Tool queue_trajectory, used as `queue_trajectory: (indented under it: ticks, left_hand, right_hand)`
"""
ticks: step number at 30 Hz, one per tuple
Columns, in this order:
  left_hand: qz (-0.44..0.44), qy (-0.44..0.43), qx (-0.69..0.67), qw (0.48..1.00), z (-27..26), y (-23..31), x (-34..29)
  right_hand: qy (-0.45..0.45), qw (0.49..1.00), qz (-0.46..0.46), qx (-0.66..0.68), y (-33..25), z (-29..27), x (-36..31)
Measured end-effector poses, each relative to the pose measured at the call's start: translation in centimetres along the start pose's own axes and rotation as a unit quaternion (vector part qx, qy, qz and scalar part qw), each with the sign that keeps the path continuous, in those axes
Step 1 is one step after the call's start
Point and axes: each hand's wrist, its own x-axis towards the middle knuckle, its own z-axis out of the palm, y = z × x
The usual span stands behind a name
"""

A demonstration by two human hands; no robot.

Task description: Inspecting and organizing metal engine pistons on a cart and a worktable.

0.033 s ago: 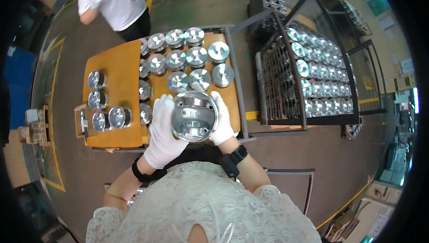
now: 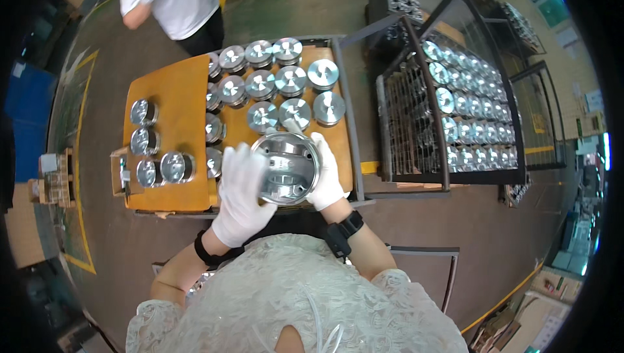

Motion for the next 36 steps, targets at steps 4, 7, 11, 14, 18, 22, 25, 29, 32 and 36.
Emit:
queue_trajectory:
  ticks: [4,7,11,14,18,22,25,29,32,36]
  left_hand:
    - [0.018,0.001,-0.024,1.000,4.3,-1.2,-2.4]
    - [-0.087,-0.017,-0.152,0.984,9.3,-5.0,-4.0]
    - [-0.128,-0.041,-0.129,0.983,16.7,-12.0,-6.7]
    - [-0.149,-0.146,-0.021,0.978,20.0,-16.2,-8.9]
    - [-0.107,-0.135,0.061,0.983,23.2,-20.2,-11.6]
    - [-0.108,-0.135,0.127,0.977,24.2,-21.2,-14.2]
    - [-0.101,-0.200,0.132,0.966,24.0,-21.0,-15.1]
    - [-0.107,-0.170,0.096,0.975,22.2,-20.1,-14.2]
    - [-0.108,-0.057,0.046,0.991,17.5,-18.4,-12.1]
    - [-0.250,-0.055,-0.074,0.964,13.4,-18.0,-11.1]
  right_hand:
    - [0.013,0.999,0.015,-0.034,1.0,-4.4,2.1]
    - [0.110,0.983,0.063,-0.130,2.2,-10.0,3.8]
    - [0.176,0.937,0.210,-0.218,2.1,-19.2,6.9]
    - [0.242,0.886,0.224,-0.327,1.3,-20.3,9.2]
    - [0.219,0.891,0.224,-0.330,1.5,-20.1,14.5]
    - [0.256,0.889,0.262,-0.275,3.5,-19.8,19.5]
    - [0.280,0.910,0.252,-0.172,4.5,-21.8,22.3]
    - [0.321,0.917,0.204,-0.119,6.2,-23.6,25.3]
    - [0.315,0.939,0.088,-0.105,7.7,-22.8,26.0]
    - [0.401,0.913,0.055,-0.060,8.3,-19.8,26.2]
